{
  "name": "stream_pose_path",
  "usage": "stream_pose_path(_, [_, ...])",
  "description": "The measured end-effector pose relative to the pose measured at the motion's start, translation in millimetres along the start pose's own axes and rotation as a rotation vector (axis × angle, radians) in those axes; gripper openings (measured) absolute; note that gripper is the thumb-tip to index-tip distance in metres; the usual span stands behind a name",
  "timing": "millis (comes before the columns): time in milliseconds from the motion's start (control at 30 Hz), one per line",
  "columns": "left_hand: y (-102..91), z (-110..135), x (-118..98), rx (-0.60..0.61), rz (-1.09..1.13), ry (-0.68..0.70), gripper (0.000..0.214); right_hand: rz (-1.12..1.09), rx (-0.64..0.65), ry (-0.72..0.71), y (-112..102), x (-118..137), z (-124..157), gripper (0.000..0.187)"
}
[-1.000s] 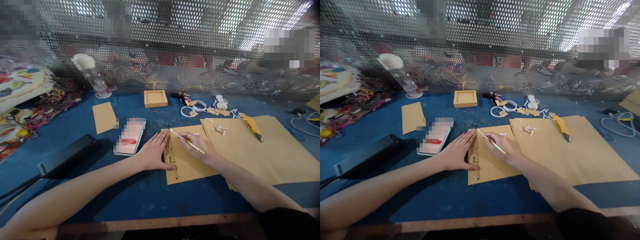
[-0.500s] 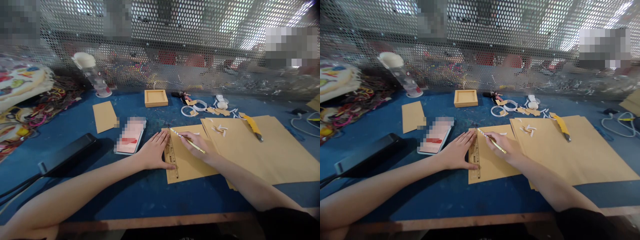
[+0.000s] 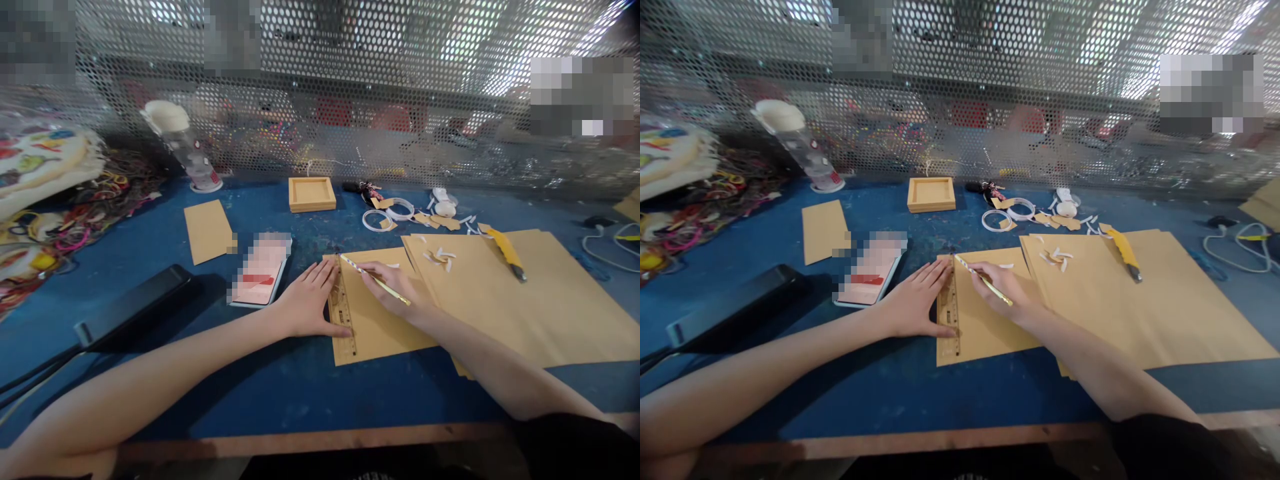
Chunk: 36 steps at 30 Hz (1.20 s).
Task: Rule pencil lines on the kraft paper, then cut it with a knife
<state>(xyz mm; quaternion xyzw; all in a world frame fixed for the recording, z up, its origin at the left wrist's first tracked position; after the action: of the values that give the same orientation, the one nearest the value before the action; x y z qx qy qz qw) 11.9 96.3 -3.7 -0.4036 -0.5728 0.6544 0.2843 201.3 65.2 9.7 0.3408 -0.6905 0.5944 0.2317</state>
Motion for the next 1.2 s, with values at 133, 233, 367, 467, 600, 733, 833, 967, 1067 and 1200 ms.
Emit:
stream_pose_path(133, [-0.3,-0.1,-0.4,0.024,-0.003,-0.009,0.134,-0.006,0.005,-0.007,-0.3,1.8,-0.2,0.026])
stream_pose_path(233, [0.1,-0.1,-0.5,0.035,-0.008,-0.011,0.134,-0.018,0.008,-0.007,-0.5,1.9,0.2,0.027])
stream_pose_path(367, [-0.4,-0.2,-0.3,0.030,-0.014,-0.006,0.133,-0.032,0.015,0.002,-0.2,0.8,0.6,0.028])
stream_pose_path(467, [-0.6,0.0,-0.1,0.030,-0.007,-0.003,0.133,-0.023,0.012,-0.004,-0.3,0.6,0.6,0.028])
stream_pose_path(600, [-0.6,0.3,0.2,0.011,0.014,0.001,0.132,-0.009,0.008,0.005,-0.7,0.7,0.7,0.028])
stream_pose_path(733, [-0.1,0.3,0.1,0.011,0.003,0.001,0.132,0.000,0.008,-0.011,-0.2,2.0,-0.1,0.029])
stream_pose_path(833, [-0.2,-0.1,-0.7,0.026,-0.014,-0.002,0.133,0.038,0.003,-0.032,-0.6,5.2,0.4,0.027])
stream_pose_path(967, [-0.8,-0.2,-1.2,0.016,-0.018,-0.001,0.134,0.107,0.043,-0.049,-5.1,16.1,10.3,0.027])
stream_pose_path(1067, [-1.2,0.6,-1.2,-0.019,-0.010,0.016,0.134,0.163,0.089,-0.068,-11.9,29.2,28.3,0.025])
stream_pose_path(1200, [-1.3,1.6,-0.3,-0.031,0.004,0.025,0.134,0.238,0.143,-0.103,-22.2,50.5,60.9,0.024])
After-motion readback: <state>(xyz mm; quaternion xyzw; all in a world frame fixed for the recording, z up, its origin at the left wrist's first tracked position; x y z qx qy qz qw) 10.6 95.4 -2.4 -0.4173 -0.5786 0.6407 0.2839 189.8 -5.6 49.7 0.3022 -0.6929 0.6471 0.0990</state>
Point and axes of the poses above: each hand's wrist, its own z-axis away from the middle knuckle, its own y-axis out of the palm, x = y × z, the point moved 4 cm from there along -z, towards the middle knuckle, and after that the axes turned 2 degrees about y, right-handed, at the moved point
